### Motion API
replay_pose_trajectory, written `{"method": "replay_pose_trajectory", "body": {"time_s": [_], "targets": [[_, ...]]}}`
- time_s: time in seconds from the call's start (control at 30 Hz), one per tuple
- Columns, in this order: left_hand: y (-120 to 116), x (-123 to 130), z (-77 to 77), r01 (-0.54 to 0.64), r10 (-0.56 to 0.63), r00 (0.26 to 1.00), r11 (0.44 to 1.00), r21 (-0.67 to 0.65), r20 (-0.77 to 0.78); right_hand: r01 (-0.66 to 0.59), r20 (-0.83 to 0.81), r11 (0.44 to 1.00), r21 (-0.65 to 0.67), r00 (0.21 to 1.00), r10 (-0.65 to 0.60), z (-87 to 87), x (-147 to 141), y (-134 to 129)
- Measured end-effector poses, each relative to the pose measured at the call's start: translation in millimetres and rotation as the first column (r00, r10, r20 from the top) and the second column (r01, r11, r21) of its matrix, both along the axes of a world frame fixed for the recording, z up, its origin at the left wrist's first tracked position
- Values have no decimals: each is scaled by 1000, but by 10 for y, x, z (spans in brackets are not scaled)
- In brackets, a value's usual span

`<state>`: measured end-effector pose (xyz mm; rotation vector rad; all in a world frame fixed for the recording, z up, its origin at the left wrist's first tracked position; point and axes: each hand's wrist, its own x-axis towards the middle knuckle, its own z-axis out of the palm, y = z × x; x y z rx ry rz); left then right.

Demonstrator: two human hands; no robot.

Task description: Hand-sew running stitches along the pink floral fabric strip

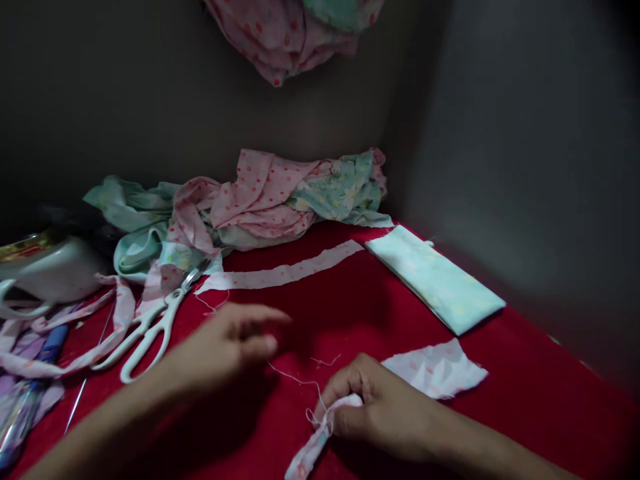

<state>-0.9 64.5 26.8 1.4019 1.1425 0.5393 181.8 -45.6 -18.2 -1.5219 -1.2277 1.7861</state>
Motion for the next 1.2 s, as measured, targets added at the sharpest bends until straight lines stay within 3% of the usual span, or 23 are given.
{"method": "replay_pose_trajectory", "body": {"time_s": [0.03,0.07,0.1,0.13,0.17,0.3,0.5,0.63,0.83,1.2], "targets": [[-136,84,-30,156,-157,988,984,-90,0,-2,-2,1000,6,1000,2,5,-1,-1],[-249,145,-62,381,-373,925,907,-180,76,-7,-3,1000,12,1000,7,13,-2,-2],[-330,182,-94,514,-500,858,828,-224,121,-13,-6,1000,19,1000,13,21,-3,-5],[-378,197,-124,597,-583,801,762,-248,136,-15,-7,1000,25,1000,15,28,-4,-8],[-391,193,-152,629,-623,773,733,-258,115,-16,-5,999,31,1000,16,34,-4,-12],[-234,99,-207,533,-562,825,809,-248,-57,-23,-1,1000,17,1000,23,30,1,-20],[-19,32,-133,320,-328,944,937,-139,-33,-33,18,999,38,999,32,15,7,-20],[5,19,-56,145,-145,989,987,-67,-2,-41,-6,997,58,999,41,30,7,-22],[48,-23,-35,-60,58,996,998,15,74,-29,-9,999,41,1000,30,43,10,1],[141,-89,-55,-155,149,985,985,73,89,-48,11,997,56,999,48,31,26,-7]]}}
